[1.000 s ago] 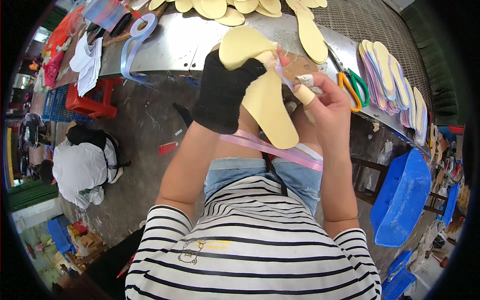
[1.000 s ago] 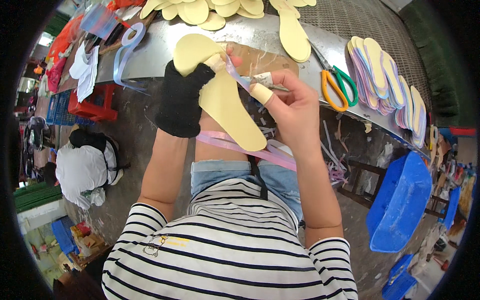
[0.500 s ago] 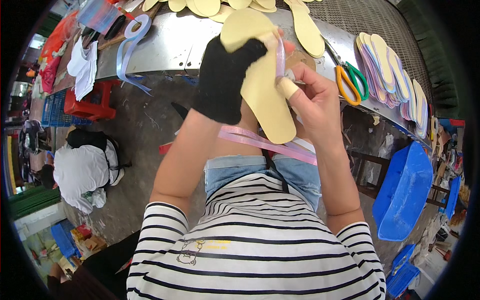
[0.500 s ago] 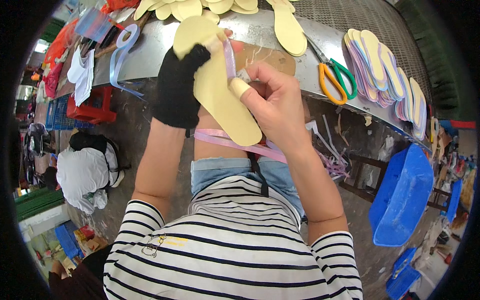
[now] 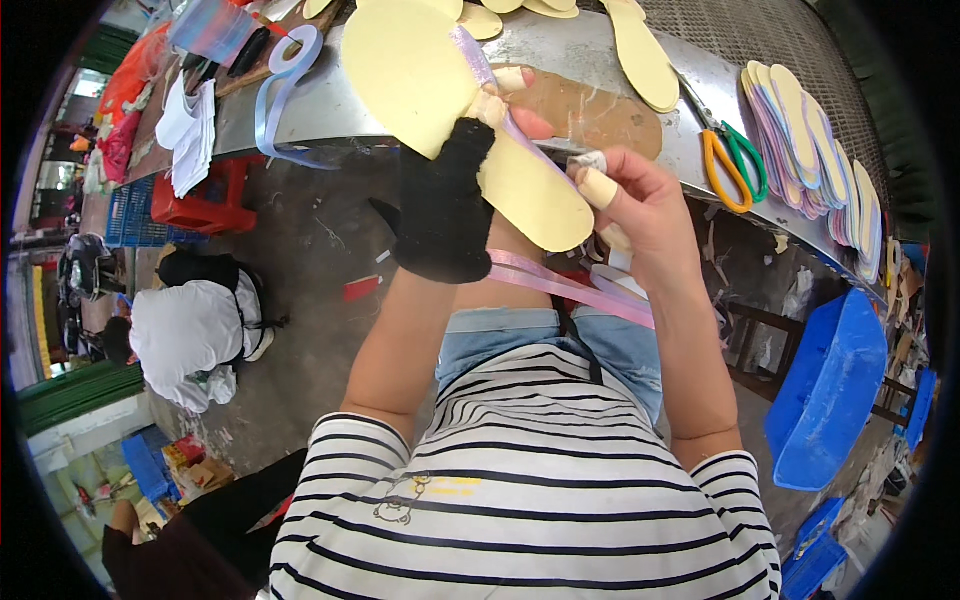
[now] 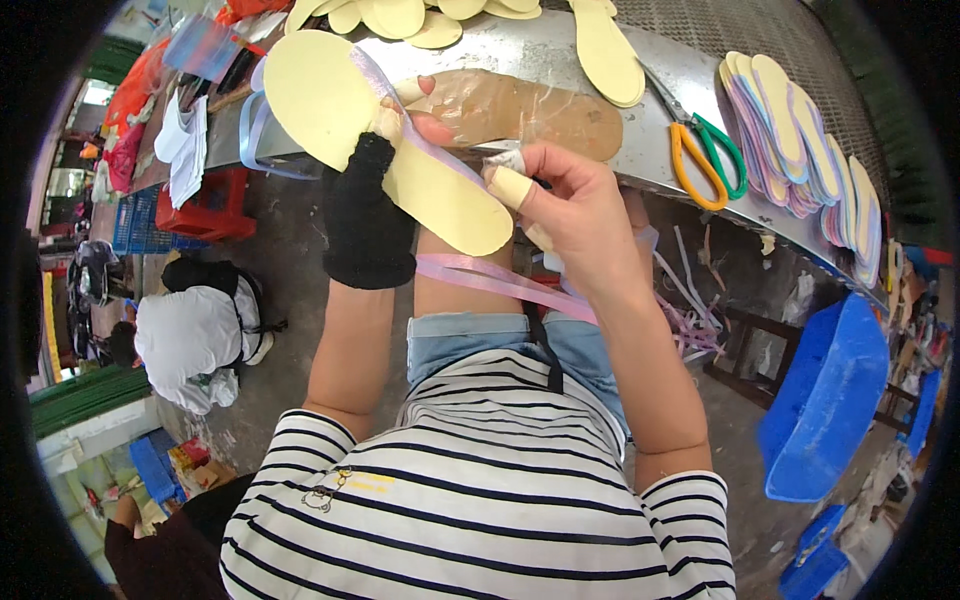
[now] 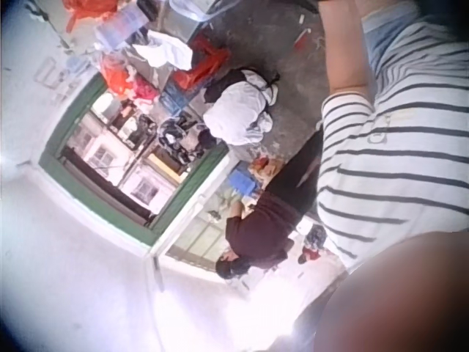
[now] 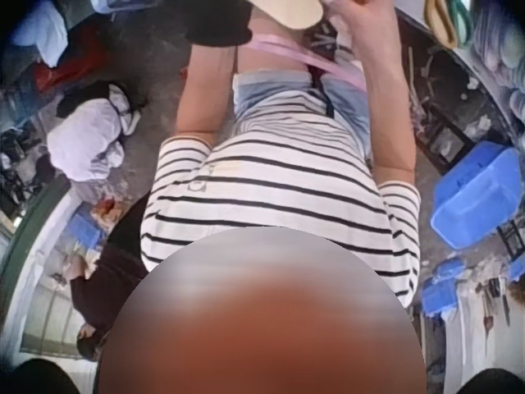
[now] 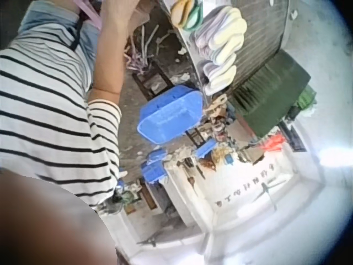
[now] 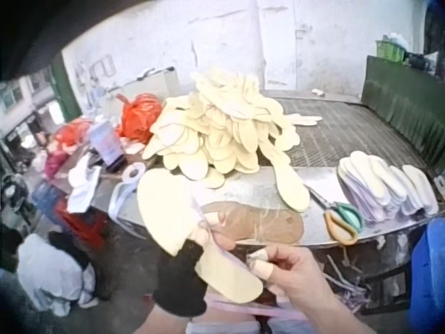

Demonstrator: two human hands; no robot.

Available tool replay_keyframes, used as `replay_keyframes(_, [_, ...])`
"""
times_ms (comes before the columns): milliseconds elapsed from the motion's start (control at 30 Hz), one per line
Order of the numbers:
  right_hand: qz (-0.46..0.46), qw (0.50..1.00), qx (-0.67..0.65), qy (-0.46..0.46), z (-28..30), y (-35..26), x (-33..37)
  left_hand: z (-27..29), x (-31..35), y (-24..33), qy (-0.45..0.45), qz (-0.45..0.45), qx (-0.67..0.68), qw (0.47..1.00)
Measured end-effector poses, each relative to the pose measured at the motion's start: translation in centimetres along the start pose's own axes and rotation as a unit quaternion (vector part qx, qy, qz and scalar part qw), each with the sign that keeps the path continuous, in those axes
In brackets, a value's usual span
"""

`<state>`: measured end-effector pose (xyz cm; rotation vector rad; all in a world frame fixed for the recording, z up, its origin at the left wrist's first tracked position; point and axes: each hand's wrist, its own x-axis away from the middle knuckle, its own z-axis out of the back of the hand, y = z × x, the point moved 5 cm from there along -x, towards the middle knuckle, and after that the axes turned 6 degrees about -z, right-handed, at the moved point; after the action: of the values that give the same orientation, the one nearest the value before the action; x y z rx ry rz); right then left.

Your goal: The recorder is applying purple adhesive strips or lining to shoe insoles and trimming the excess with scissors.

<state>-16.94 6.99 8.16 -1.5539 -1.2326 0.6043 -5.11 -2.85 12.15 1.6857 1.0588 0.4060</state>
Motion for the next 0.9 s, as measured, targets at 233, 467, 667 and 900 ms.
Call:
replay_keyframes(233, [-0.025, 0.998, -0.013, -0.048, -0.2, -0.5, 1.3, -0.5, 0.5, -0.1, 0.033, -0.083, -0.013, 0.996])
replay_keyframes(467, [0.089, 0.982, 0.167, 0.018, -0.7, 0.5, 1.8, -1.1, 0.4, -0.5, 0.031, -0.084, -0.032, 0.995])
replay_keyframes(667, [0.097, 0.986, 0.136, -0.012, -1.2, -0.9, 0.8, -1.6, 1.0, -2.4, 0.017, -0.007, -0.020, 1.000])
replay_keyframes(900, [0.115, 0.969, 0.219, -0.012, -1.6, 0.7, 1.5, -1.0, 0.7, -2.3, 0.055, -0.013, -0.078, 0.995])
